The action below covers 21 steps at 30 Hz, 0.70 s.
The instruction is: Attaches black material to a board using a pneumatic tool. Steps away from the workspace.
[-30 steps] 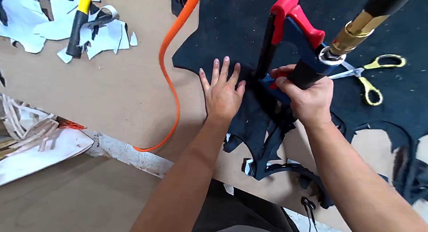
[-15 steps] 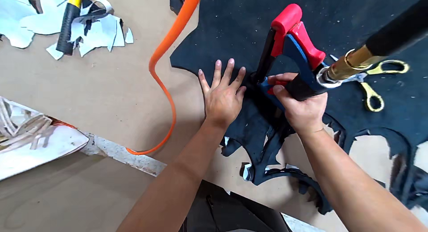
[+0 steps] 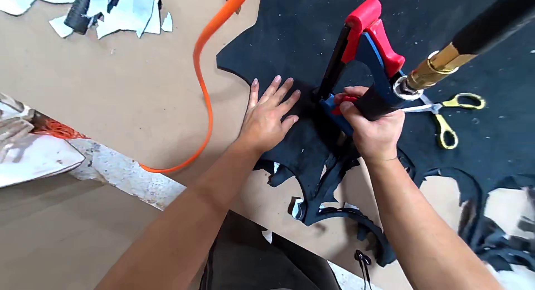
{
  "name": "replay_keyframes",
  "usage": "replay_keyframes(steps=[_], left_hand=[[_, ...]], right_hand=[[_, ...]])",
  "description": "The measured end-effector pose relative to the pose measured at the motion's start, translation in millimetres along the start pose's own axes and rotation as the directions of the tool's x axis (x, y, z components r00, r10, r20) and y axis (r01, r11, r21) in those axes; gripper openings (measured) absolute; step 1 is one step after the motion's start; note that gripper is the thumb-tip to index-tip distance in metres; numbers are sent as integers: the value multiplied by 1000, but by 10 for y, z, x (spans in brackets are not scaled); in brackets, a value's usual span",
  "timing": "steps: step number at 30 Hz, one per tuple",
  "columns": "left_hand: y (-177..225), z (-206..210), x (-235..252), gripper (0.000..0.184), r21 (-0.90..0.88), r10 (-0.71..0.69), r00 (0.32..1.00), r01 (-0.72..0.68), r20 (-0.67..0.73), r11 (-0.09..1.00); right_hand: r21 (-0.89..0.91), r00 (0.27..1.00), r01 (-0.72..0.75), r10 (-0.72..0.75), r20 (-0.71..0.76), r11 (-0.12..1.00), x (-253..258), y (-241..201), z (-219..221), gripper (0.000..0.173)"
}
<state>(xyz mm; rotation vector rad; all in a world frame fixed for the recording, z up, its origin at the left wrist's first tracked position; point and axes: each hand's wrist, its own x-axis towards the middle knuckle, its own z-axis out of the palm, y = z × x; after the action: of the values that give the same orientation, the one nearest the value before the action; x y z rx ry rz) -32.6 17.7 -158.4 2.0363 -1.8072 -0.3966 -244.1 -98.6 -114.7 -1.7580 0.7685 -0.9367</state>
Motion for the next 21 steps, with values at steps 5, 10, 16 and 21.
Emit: replay_keyframes(steps=[5,10,16,21], left_hand=[[-44,35,-7,47,-41,10,999,-11,-39,999],[-60,46,-25,46,-39,14,999,-15,-33,999],[-82,63,-8,45,-27,28,998,-30,-61,999],[-66,46,-29,47,-52,32,998,-35,-57,998]], right_hand=[[-44,1000,1,0,18,999,-61,-58,78,26],[-57,999,36,-35,16,998,-98,-33,103,25],[-57,999,40,-41,-19,998,-80,-57,215,21],[-39,1000,-5,5,8,999,-175,-142,231,26]])
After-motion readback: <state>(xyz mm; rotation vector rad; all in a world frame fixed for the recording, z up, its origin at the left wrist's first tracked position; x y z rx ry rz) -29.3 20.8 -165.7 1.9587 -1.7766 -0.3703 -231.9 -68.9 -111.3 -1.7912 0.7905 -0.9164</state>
